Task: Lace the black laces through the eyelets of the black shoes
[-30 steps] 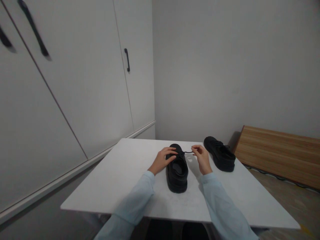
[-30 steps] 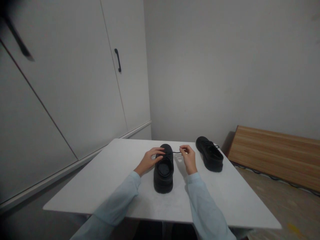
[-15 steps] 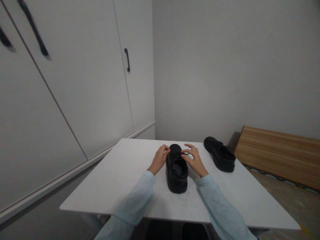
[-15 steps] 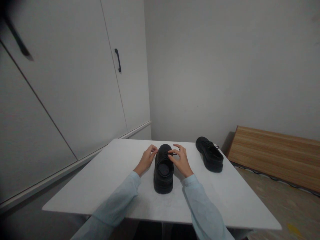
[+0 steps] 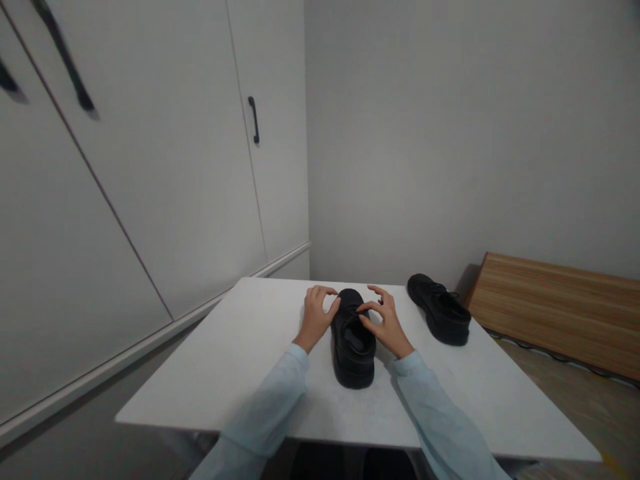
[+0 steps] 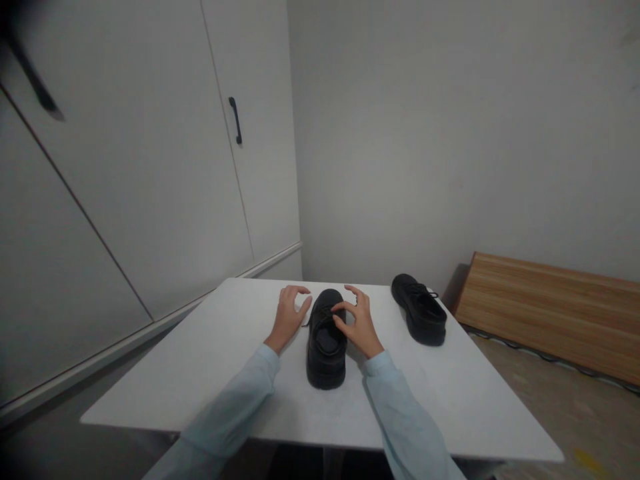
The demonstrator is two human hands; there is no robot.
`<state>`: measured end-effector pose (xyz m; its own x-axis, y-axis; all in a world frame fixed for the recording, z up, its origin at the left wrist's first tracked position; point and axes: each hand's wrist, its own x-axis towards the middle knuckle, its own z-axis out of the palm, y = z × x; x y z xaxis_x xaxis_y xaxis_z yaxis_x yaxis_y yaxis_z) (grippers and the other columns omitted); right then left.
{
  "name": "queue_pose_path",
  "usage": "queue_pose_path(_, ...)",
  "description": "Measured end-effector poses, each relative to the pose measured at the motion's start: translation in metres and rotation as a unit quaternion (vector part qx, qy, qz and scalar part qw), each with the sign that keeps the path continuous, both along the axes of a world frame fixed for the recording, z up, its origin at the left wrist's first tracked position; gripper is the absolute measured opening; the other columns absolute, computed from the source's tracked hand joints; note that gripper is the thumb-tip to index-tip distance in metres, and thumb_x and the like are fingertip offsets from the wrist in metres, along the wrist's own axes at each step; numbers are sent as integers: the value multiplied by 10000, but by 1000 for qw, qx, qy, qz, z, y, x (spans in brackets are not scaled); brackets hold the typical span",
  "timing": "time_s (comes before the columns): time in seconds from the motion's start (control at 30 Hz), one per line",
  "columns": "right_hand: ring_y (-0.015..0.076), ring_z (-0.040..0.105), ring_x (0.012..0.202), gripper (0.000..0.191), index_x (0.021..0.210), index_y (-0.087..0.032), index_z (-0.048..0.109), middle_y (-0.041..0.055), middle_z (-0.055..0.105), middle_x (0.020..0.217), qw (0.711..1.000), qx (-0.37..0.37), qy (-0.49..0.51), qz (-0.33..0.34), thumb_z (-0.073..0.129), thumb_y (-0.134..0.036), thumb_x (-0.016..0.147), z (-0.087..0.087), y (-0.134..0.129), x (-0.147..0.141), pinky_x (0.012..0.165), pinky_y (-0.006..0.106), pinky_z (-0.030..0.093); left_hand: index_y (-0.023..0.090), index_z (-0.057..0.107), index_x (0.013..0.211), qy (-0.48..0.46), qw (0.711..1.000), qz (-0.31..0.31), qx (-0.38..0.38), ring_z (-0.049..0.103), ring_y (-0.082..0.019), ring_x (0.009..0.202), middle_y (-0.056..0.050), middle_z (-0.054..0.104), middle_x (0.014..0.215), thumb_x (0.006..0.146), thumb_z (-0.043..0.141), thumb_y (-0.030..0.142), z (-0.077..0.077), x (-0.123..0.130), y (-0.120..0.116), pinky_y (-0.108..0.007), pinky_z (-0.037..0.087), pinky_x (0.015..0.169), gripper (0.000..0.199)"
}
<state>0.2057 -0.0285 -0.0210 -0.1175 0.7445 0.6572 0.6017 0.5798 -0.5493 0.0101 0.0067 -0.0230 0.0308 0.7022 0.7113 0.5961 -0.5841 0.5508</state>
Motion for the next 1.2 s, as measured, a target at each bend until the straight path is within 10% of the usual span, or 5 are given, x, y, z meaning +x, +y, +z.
queue_pose_path(0.2, 297, 395, 1160, 95, 815, -248, 685, 79, 493, 1224, 1000, 24, -8, 2, 655, -224, 729, 1, -1, -2, 970, 492, 359, 224, 646, 886, 55, 990, -126, -3, 522, -221, 960, -46, 632, 905, 825, 590, 362, 5, 7, -12, -378, 395, 880, 161)
queue_pose_path(0.57, 216, 533, 772, 150, 725, -227, 653, 38, 596, 705, 1000, 5, -6, 28, 561, -271, 835, 11, -7, -5, 736, 369, 419, 233, 680, 852, 96, 987, -126, -4, 505, -224, 928, -47, 611, 853, 760, 667, 406, -4, 11, -9, -371, 393, 842, 196)
queue_pose_path(1.2, 167, 525, 706, 146, 834, -194, 682, 14, 527, 710, 997, -44, 0, 59, 550, -155, 789, 6, 0, -4, 641, 285, 407, 192, 563, 799, 97, 981, -146, -79, 487, -189, 811, -12, 569, 782, 772, 572, 203, -4, 17, -8, -322, 375, 762, 30)
